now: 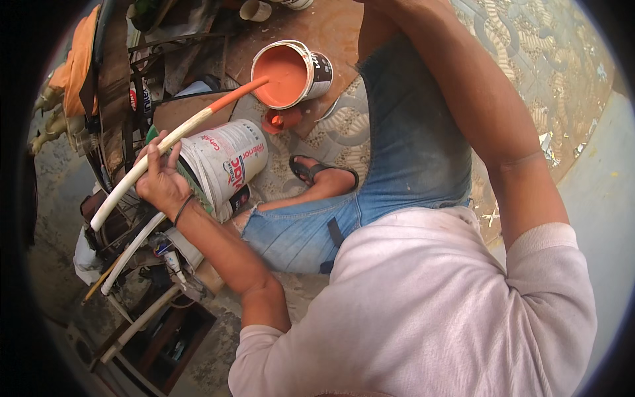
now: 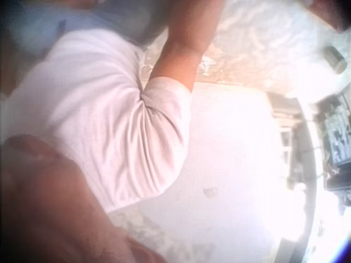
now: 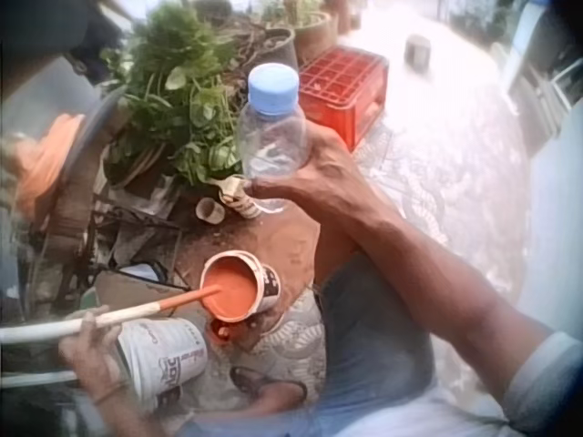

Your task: The person sits on the floor and stirs orange paint in a bucket using a white stick. They add water from a plastic bottle to adjust the consistency, then pour some paint into a smaller container.

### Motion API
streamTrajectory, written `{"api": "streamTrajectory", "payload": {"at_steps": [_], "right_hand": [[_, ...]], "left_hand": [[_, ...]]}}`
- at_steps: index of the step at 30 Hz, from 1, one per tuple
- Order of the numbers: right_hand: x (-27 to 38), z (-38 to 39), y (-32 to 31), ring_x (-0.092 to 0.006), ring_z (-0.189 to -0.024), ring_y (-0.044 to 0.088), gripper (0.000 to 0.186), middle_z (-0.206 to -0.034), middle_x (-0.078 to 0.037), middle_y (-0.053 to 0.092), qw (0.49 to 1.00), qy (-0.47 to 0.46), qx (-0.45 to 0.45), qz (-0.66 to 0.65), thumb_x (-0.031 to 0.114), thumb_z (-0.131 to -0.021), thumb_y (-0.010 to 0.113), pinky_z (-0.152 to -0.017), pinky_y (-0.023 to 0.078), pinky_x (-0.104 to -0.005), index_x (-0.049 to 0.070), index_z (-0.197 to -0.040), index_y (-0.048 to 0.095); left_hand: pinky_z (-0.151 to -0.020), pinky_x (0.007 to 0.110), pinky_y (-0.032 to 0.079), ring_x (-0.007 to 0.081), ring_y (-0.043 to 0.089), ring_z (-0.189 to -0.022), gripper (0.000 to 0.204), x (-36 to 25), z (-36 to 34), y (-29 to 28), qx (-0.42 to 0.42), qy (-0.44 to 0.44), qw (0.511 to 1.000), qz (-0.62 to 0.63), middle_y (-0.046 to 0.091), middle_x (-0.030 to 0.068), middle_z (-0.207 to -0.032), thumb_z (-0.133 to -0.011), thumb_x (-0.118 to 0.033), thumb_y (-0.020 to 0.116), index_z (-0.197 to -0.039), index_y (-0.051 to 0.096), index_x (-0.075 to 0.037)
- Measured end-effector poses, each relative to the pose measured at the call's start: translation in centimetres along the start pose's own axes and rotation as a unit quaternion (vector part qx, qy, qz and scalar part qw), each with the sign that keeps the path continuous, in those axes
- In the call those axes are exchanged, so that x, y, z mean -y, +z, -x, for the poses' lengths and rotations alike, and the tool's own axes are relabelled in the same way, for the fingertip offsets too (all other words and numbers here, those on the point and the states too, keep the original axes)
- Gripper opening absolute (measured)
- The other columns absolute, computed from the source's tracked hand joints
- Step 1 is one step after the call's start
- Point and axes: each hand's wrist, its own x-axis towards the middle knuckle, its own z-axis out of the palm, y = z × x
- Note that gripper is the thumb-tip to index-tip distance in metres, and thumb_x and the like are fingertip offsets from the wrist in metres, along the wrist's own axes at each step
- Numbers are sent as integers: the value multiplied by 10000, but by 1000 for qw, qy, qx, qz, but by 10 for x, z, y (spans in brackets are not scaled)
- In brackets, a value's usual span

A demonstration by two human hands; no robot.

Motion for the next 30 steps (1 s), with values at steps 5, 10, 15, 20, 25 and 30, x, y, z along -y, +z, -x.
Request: {"api": "streamTrajectory", "payload": {"at_steps": [5,10,15,20,25,30], "right_hand": [[5,-4,-21,-192,-1046,709,516,-1104,-78,739,999,-10,-9,35,129,-771,934,-968,577,-373,7,-1204,681],[0,-3,-15,-185,-1050,707,507,-1105,-73,736,1000,-21,1,21,112,-784,919,-973,570,-364,2,-1218,680],[3,-3,-15,-185,-1060,707,508,-1113,-74,738,1000,-8,3,16,104,-789,911,-976,566,-364,3,-1230,681],[2,-2,-17,-187,-1066,706,509,-1119,-74,738,999,-5,-1,33,111,-787,914,-978,565,-368,6,-1228,683],[-1,-2,-17,-188,-1054,708,507,-1114,-71,740,999,-27,-2,19,109,-782,911,-977,565,-370,9,-1225,686],[1,-1,-10,-186,-1046,707,493,-1098,-68,743,1000,-7,-1,30,108,-774,908,-975,564,-371,11,-1208,696]], "left_hand": [[-789,481,715,399,749,-1058,212,-16,-12,8,28,13,998,53,719,285,-1087,-1004,-42,688,-1110,613,125],[-822,497,712,410,739,-1093,192,-35,-8,-14,21,15,999,40,720,285,-1094,-1025,-49,660,-1105,617,121],[-849,512,706,412,729,-1119,195,-53,-6,-20,24,18,999,42,715,291,-1110,-1031,-57,651,-1099,622,123],[-871,521,698,417,719,-1142,208,-55,-7,-25,26,29,998,43,713,300,-1117,-1032,-63,650,-1097,627,134],[-890,524,692,425,712,-1154,223,-59,-5,-29,29,29,998,40,710,309,-1125,-1035,-71,647,-1102,634,142],[-893,528,691,431,705,-1168,213,-62,-2,-39,21,25,998,45,710,311,-1121,-1035,-63,645,-1098,635,140]]}}
